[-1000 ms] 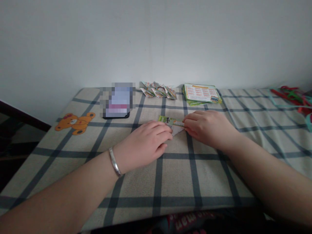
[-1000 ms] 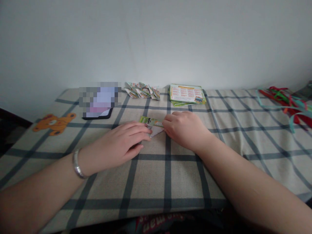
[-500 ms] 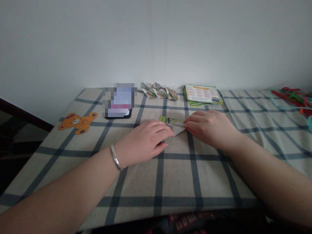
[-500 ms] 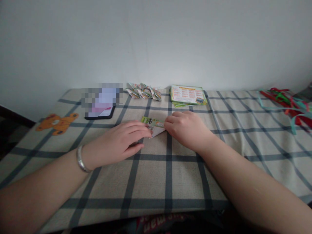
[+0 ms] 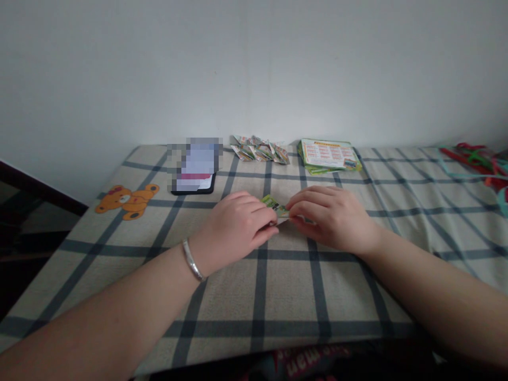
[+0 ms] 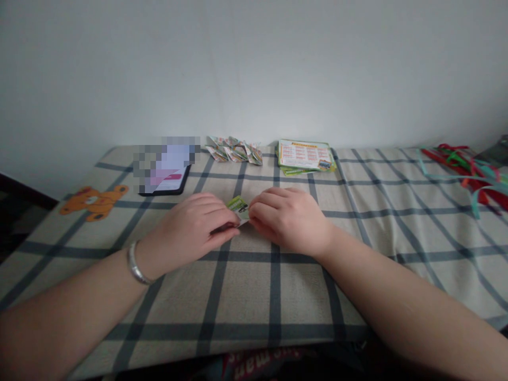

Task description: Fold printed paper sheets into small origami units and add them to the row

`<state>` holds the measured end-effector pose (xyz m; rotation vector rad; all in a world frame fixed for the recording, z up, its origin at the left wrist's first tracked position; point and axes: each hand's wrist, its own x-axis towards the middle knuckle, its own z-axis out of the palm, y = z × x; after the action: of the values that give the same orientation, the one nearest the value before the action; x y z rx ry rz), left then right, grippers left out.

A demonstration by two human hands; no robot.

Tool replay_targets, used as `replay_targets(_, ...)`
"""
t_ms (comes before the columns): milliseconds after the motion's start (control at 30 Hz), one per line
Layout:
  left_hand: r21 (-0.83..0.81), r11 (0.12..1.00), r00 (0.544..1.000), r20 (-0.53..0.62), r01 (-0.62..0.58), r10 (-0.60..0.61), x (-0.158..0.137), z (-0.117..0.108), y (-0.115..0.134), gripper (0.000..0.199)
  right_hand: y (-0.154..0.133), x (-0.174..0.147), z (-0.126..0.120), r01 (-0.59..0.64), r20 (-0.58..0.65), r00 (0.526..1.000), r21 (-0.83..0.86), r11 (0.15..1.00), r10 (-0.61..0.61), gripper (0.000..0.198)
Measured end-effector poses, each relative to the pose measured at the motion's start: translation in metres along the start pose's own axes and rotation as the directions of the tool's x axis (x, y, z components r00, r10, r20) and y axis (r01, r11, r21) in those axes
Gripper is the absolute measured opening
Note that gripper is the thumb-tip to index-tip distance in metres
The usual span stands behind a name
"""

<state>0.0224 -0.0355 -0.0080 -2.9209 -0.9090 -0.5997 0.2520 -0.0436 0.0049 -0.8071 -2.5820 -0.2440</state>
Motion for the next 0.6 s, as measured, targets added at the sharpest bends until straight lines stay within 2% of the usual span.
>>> replay_targets(100, 0.043, 0.999, 1.0, -0.023, 0.022, -0.021, 0.001, 0.0, 0.003, 0.013, -0.003, 0.002, 0.002, 0.008, -0.049, 0.999, 0.072, 0.997, -0.005, 0.01)
replay_targets(200, 0.064, 0.997, 0.999, -0.034, 0.031, -0.028, 0.0, -0.001, 0.004, 0.014, -0.003, 0.004, 0.004, -0.051, -0.074, 0.995, 0.153, 0.987, 0.063, 0.008)
replay_targets(367, 0.043, 0.999, 0.998, -0.066, 0.021, -0.018, -0.003, -0.003, 0.002, 0.016, 0.003, 0.003, 0.005, -0.109, -0.08, 0.988, 0.245, 0.963, 0.132, 0.021)
replay_targets(467, -0.013, 0.999, 0.989, -0.143, 0.04, -0.041, -0.005, -0.003, 0.002, 0.013, 0.009, 0.001, 0.007, -0.106, -0.053, 0.991, 0.253, 0.962, 0.124, 0.024)
replay_targets(600, -0.09, 0.996, 0.966, -0.258, 0.006, -0.029, -0.005, -0.004, 0.005, 0.007, 0.016, -0.001, 0.009, -0.105, -0.022, 0.993, 0.268, 0.958, 0.115, 0.025)
